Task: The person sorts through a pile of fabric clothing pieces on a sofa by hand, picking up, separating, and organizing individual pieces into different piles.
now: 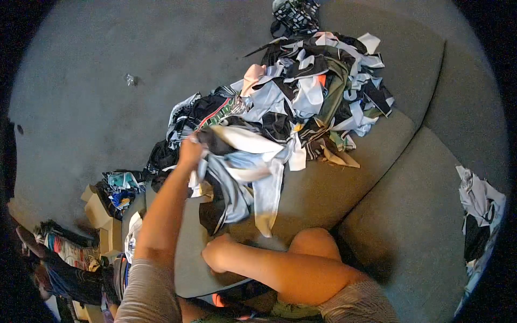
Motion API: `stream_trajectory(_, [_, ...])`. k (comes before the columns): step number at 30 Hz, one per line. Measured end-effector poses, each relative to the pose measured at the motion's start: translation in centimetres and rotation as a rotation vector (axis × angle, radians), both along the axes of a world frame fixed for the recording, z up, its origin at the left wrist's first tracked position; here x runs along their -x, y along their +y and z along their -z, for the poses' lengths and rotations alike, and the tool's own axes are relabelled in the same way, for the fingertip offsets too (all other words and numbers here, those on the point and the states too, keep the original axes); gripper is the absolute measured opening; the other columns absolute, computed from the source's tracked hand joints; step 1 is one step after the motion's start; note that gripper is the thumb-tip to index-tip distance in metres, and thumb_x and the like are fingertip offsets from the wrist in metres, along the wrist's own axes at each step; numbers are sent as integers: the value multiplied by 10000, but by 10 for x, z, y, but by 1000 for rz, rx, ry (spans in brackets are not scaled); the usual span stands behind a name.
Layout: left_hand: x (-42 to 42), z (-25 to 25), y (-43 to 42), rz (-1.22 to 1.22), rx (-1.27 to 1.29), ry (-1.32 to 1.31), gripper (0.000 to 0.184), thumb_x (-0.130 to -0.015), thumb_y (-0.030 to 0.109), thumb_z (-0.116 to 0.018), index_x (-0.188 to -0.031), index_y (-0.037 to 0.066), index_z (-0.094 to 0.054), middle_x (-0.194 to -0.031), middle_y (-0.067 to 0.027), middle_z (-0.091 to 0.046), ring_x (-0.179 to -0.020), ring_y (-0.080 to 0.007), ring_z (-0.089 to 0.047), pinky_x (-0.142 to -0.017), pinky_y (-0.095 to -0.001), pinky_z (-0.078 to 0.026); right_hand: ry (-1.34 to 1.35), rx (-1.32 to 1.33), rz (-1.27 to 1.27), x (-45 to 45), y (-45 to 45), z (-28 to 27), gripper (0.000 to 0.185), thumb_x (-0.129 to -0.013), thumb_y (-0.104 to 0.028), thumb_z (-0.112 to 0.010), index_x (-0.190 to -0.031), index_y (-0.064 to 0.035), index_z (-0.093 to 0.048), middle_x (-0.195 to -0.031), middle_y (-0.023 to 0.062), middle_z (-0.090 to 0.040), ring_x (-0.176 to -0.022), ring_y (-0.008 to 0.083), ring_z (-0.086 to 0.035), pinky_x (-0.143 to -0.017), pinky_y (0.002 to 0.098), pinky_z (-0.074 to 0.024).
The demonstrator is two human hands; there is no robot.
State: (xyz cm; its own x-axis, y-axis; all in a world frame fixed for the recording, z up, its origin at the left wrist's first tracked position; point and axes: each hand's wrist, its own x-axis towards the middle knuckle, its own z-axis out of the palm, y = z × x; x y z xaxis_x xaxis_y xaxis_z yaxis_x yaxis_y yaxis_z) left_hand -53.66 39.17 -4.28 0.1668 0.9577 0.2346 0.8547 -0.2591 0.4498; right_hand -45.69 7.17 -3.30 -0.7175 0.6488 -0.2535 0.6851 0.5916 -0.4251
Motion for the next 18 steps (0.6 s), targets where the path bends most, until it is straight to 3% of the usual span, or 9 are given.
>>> stream_trajectory(1, [-8,-16,-22,-1,8,13,467,-834,149,-615,-1292,64,-634,-1082,-210,-713,-897,-363,-687,-754,-467,-550,11,-1,7,3,0,0,335,-867,-324,-743,-1080,-66,-762,-1101,146,-759,-980,369,-710,-807,499,-549])
stream_trajectory(4, [73,-176,16,56,-220,-350,287,-967,205,-589,-1188,30,-645,-1047,-164,-702,-909,-245,-668,-795,-391,-552,58,30,7,16,3,9,352,-863,-328,-753,-1109,-77,-753,-1109,138,-758,-989,367,-709,-818,498,-546])
stream_trajectory(5, [70,-172,5,74,-299,-479,258,-1011,223,-580,-1153,19,-649,-1036,-149,-698,-913,-206,-661,-809,-366,-553,69,36,11,18,5,13,361,-860,-330,-758,-1124,-83,-748,-1113,135,-758,-994,365,-708,-824,497,-544])
stream_trajectory(6, [76,-222,-40,623,-98,-607,284,-1002,245,-607,-1172,23,-651,-1083,-160,-696,-949,-220,-663,-826,-374,-555,78,42,17,20,5,14,372,-858,-332,-762,-1139,-88,-743,-1117,131,-758,-999,364,-707,-829,496,-542])
stream_trajectory(8, [104,-276,19,184,-480,-599,322,-996,255,-631,-1211,17,-646,-1128,-168,-679,-968,-240,-662,-814,-353,-556,52,64,15,18,3,14,379,-857,-335,-764,-1148,-93,-739,-1120,129,-758,-1005,365,-706,-838,498,-538])
stream_trajectory(11, [117,-339,20,216,-791,-712,318,-962,208,-652,-1198,-6,-654,-1090,-164,-700,-961,-224,-663,-826,-344,-558,-9,85,5,16,2,12,401,-853,-343,-769,-1175,-108,-727,-1127,125,-756,-1023,368,-701,-863,505,-527])
stream_trajectory(13, [86,-340,-14,-20,-863,-833,280,-937,108,-634,-1187,-16,-659,-1070,-159,-708,-913,-216,-659,-792,-333,-553,-34,89,2,19,4,12,398,-854,-347,-768,-1171,-109,-728,-1126,125,-756,-1028,367,-700,-868,505,-525])
stream_trajectory(16, [110,-289,26,132,-559,-324,322,-852,-21,-649,-1174,-5,-652,-1052,-159,-701,-819,-235,-654,-756,-363,-569,-87,82,-17,31,3,15,390,-855,-357,-763,-1157,-113,-731,-1123,124,-757,-1042,365,-697,-884,504,-520])
stream_trajectory(18, [104,-225,-6,286,-326,-86,366,-826,28,-713,-1188,5,-668,-1039,-159,-707,-860,-247,-663,-784,-376,-566,-77,82,-41,36,-4,16,393,-855,-354,-763,-1160,-108,-731,-1127,126,-756,-1042,366,-697,-887,504,-520])
